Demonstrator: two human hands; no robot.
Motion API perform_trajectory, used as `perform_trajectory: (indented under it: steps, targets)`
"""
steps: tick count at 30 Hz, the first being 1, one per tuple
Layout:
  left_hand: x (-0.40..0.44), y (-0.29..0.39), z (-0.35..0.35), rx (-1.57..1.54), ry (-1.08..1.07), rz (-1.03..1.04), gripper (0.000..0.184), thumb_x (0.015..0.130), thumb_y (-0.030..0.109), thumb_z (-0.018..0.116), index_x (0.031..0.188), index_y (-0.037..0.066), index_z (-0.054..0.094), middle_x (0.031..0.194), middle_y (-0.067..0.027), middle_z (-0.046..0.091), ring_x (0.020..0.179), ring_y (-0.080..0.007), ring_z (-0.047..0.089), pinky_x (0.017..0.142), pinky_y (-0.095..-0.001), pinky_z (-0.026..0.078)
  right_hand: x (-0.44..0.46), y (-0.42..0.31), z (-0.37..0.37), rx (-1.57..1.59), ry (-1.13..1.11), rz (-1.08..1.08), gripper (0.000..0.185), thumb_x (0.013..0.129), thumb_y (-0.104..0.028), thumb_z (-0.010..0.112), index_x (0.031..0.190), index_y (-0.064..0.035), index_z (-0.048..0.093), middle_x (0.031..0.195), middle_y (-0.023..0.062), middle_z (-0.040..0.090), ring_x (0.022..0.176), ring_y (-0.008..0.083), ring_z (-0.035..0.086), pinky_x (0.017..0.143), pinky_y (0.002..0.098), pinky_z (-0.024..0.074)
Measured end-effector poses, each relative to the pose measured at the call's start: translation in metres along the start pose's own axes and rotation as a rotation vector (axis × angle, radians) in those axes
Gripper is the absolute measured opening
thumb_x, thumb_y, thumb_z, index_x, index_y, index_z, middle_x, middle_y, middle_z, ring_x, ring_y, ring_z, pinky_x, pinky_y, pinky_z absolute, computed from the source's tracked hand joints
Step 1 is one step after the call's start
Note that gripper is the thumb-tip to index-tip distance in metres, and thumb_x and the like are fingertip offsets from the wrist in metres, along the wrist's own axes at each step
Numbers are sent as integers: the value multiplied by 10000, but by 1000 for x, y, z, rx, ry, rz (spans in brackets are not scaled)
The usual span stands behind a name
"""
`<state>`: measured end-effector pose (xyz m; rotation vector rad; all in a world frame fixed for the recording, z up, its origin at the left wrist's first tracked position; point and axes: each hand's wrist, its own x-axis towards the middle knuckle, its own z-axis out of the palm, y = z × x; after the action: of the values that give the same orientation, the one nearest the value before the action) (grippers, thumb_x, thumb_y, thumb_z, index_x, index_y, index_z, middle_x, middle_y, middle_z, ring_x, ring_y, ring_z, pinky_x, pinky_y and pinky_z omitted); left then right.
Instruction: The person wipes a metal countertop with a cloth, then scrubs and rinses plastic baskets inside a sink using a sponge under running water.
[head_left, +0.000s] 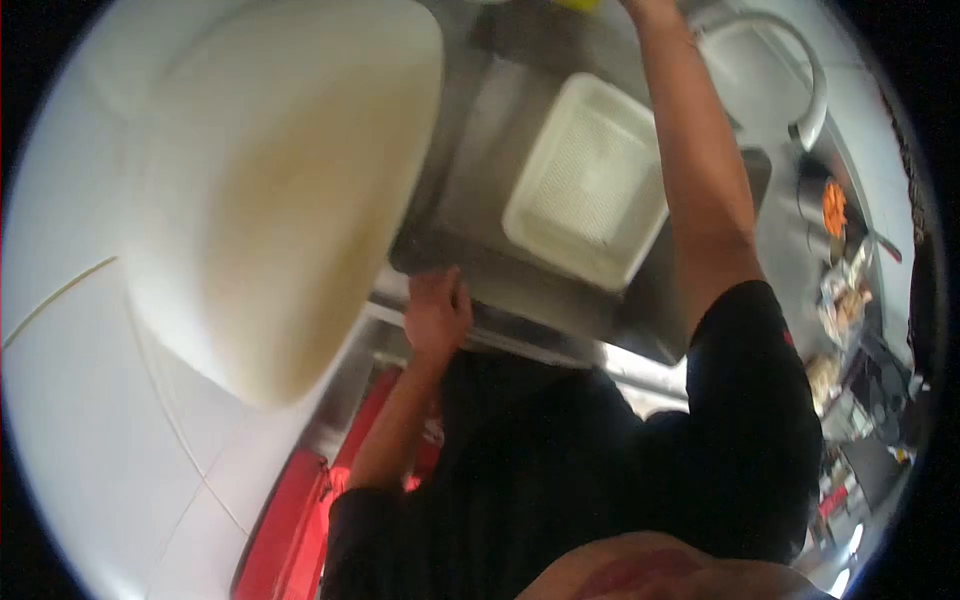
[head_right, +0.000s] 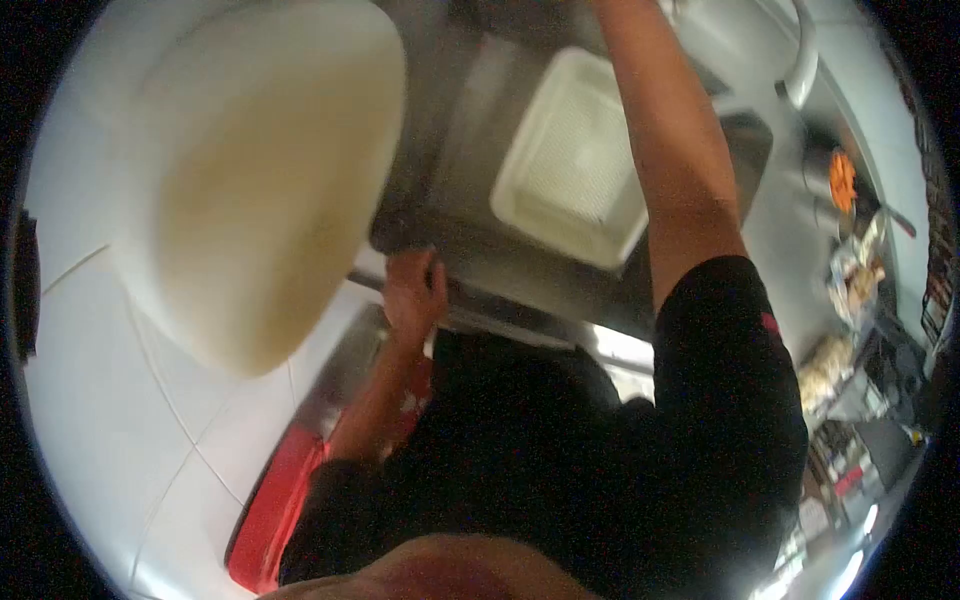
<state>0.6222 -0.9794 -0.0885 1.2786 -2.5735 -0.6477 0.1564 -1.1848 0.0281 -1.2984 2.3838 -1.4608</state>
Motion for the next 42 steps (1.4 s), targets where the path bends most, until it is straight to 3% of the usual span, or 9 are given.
perform_trajectory:
  steps: [4,11,21,25,32,35,37,40,42]
  targets:
    - [21,6,4,-48,-115,-126,289,890,212,637,1151,88,635,1072,-162,643,1055,-395,604,905,-461,502,-106,114,-72,886,132,394,372,952,-178,628,1224,69,571,1128,136,648,1024,236,637,929,358,493]
    - [105,8,96,-188,-311,40,412,941,262,587,1289,45,555,1230,-208,585,1146,-383,575,984,-501,465,-320,333,-94,658,-20,1146,412,957,-137,523,1340,13,514,1289,126,604,1161,268,593,903,416,521]
    - [181,-8,264,-167,-229,41,435,901,276,632,1251,40,529,1214,-201,592,1121,-402,585,897,-507,512,-405,467,119,-823,-175,477,107,767,-203,653,779,-97,659,905,131,652,850,310,616,732,478,486]
    - [185,-7,312,-187,-381,-335,429,932,277,585,1298,77,482,1207,-223,604,1074,-439,607,882,-531,505,-415,316,117,-325,-408,-267,75,814,-119,600,880,-93,621,904,156,602,860,377,577,797,492,475]
    - [184,5,272,-277,-355,-274,443,1009,183,482,1407,-4,429,1300,-245,580,1115,-397,613,966,-487,469,-372,464,59,-141,-78,501,432,844,-233,668,1215,-43,556,1102,133,648,955,262,661,763,449,548]
    - [185,12,270,-305,-326,-283,443,1015,181,458,1412,-13,419,1300,-241,580,1111,-423,605,954,-481,477,-411,520,136,-694,118,-396,382,934,-245,576,1224,4,592,1281,209,599,1111,345,595,940,481,462]
    - [179,-4,295,-183,-205,-161,454,1019,188,461,1424,-10,406,1298,-240,583,1111,-427,605,949,-471,484,-405,383,148,-479,-487,24,378,826,-195,661,1181,-82,593,1076,141,641,889,364,637,762,490,533]
    - [186,5,265,-315,-390,-287,481,1018,188,469,1449,-8,382,1318,-257,568,1152,-422,590,980,-462,474,-405,353,108,-337,-481,-317,310,842,-193,633,1137,-100,627,1051,150,645,921,402,606,808,485,519]
    - [178,-7,289,-276,-304,-256,447,983,246,510,1385,74,416,1265,-223,597,1060,-436,620,906,-516,496,-415,455,79,-442,-399,103,303,848,-193,648,1146,-153,677,1079,91,675,1080,301,601,922,423,491]
